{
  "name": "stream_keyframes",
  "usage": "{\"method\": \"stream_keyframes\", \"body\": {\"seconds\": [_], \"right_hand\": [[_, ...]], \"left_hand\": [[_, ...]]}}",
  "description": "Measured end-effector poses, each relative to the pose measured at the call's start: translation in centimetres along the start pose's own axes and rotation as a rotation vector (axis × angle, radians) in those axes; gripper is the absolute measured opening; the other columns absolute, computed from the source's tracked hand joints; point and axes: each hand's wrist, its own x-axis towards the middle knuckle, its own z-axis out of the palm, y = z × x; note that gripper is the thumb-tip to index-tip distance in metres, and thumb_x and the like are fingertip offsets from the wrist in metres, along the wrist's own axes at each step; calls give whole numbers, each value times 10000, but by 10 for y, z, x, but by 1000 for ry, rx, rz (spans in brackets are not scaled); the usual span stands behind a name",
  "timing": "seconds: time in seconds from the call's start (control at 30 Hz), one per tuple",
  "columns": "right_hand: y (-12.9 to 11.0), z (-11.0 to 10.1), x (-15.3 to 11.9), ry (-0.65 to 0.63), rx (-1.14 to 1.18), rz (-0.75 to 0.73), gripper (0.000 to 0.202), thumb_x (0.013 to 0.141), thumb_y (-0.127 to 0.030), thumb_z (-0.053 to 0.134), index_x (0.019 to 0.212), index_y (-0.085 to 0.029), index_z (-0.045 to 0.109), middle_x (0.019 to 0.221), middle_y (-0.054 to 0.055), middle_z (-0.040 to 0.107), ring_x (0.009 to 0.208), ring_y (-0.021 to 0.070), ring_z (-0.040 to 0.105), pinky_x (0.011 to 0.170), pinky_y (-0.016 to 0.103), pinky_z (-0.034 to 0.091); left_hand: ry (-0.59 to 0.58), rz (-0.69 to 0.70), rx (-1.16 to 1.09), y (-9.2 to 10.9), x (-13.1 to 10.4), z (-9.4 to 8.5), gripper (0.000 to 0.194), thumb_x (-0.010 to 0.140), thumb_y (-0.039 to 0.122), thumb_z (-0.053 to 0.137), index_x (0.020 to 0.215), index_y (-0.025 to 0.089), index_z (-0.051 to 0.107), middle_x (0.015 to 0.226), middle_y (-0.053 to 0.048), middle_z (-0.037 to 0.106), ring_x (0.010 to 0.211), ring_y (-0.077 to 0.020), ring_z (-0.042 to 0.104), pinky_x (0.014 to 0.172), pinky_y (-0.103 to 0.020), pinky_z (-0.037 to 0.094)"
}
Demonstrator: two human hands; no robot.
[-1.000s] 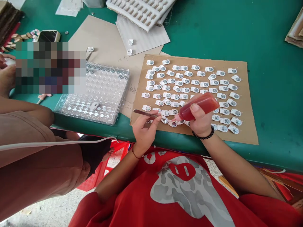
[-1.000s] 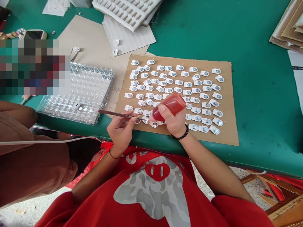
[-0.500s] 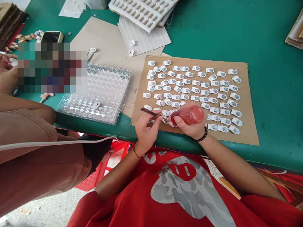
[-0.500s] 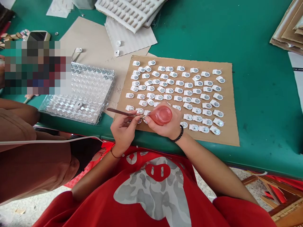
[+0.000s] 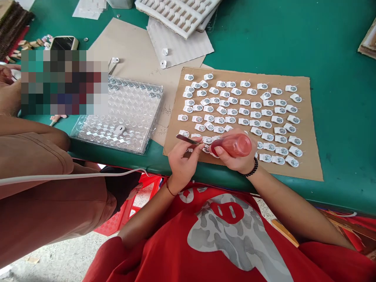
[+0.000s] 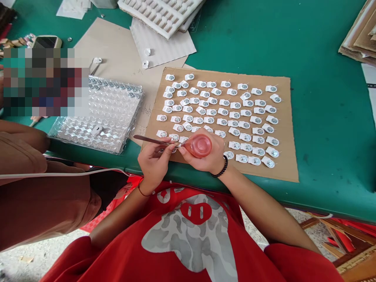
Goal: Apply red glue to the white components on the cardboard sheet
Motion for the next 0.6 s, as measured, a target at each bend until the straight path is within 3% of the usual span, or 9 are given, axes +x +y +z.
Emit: {"method": "stream_keyframes", "body": {"seconds": [0.6], "right_hand": [[-3, -1, 3, -13, -8, -46, 124, 718, -294, 655, 724, -241, 544, 639, 8, 604, 536, 160, 572, 473, 292, 474]], "left_hand": [[-8, 7, 25, 0, 0, -1, 109, 770, 229, 648, 877, 216, 663, 853, 2, 702, 763, -123, 657, 696, -230, 538]]}}
